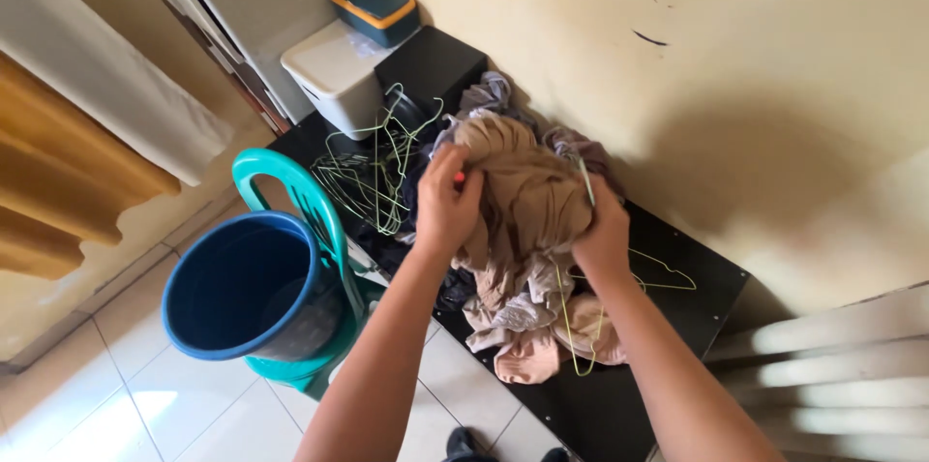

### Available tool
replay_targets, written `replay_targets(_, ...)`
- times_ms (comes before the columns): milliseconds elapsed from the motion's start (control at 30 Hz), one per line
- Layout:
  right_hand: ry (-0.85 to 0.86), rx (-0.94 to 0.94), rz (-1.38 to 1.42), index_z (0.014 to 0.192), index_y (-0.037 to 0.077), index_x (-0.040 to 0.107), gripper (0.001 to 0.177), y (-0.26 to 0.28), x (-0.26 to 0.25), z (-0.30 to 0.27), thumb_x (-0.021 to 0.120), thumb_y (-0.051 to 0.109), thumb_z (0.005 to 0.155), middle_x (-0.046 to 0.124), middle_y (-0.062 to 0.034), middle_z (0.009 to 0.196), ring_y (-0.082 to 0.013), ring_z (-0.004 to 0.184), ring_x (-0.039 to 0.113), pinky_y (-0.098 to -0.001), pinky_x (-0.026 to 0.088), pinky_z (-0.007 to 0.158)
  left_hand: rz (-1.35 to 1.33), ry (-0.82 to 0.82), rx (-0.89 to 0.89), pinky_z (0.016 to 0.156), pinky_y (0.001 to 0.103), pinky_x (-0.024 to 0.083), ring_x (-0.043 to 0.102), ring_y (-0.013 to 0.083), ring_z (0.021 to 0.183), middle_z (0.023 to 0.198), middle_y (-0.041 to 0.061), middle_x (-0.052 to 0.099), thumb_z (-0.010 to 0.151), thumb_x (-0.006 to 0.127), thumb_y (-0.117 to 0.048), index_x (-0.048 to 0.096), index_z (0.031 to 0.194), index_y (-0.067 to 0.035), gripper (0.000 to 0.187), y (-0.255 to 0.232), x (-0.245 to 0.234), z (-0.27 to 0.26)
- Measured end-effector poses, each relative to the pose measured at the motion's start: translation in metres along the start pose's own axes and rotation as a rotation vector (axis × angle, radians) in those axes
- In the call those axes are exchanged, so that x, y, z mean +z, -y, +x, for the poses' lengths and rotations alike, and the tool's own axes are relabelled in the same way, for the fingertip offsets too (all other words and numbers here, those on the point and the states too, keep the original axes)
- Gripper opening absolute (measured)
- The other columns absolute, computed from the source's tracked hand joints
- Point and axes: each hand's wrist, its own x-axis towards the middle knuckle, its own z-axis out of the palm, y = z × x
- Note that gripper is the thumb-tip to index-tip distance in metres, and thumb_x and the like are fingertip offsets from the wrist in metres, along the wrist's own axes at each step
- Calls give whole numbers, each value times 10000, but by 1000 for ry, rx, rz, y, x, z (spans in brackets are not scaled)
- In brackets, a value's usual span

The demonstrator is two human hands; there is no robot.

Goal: Hanging clothes from a laundry pile onto a drying rack using hangers.

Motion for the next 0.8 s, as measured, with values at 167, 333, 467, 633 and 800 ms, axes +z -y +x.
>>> replay_targets(167,-91,-122,24,1288,48,604,463,58,6,33,759,0,853,727,-163,1119,-245,1047,704,-329,529,910,-48,-122,135,764,297,533,656,245,970,1101,119,632,898,669,38,612,1106,10,218,-26,-41,35)
replay_targets(333,-36,1,66,1439,71,526,573,67,26,42,690,-33,900,710,-167,1017,-168,939,656,-282,518,841,-260,-139,20,771,227,469,565,82,893,996,11,622,945,628,83,654,1145,-3,219,-29,-91,54)
replay_targets(467,42,-2,300,1402,44,530,487,63,55,33,654,-38,938,721,-138,1148,-136,1068,677,-276,532,918,-338,-168,-33,792,212,474,556,58,887,994,-24,623,954,629,65,656,1183,-4,241,-12,-117,50)
replay_targets(633,64,3,304,1317,15,574,391,70,82,9,657,12,935,753,-103,1116,-116,1027,697,-262,539,863,-357,-219,-84,812,210,484,588,60,909,992,-14,664,947,624,50,654,1187,14,244,11,-140,13)
replay_targets(800,207,101,227,1256,19,640,343,44,97,-20,651,19,914,702,-127,955,-145,880,627,-298,516,767,-297,-363,-267,763,211,492,606,70,857,932,8,682,940,649,29,671,1169,21,231,-3,-158,-42)
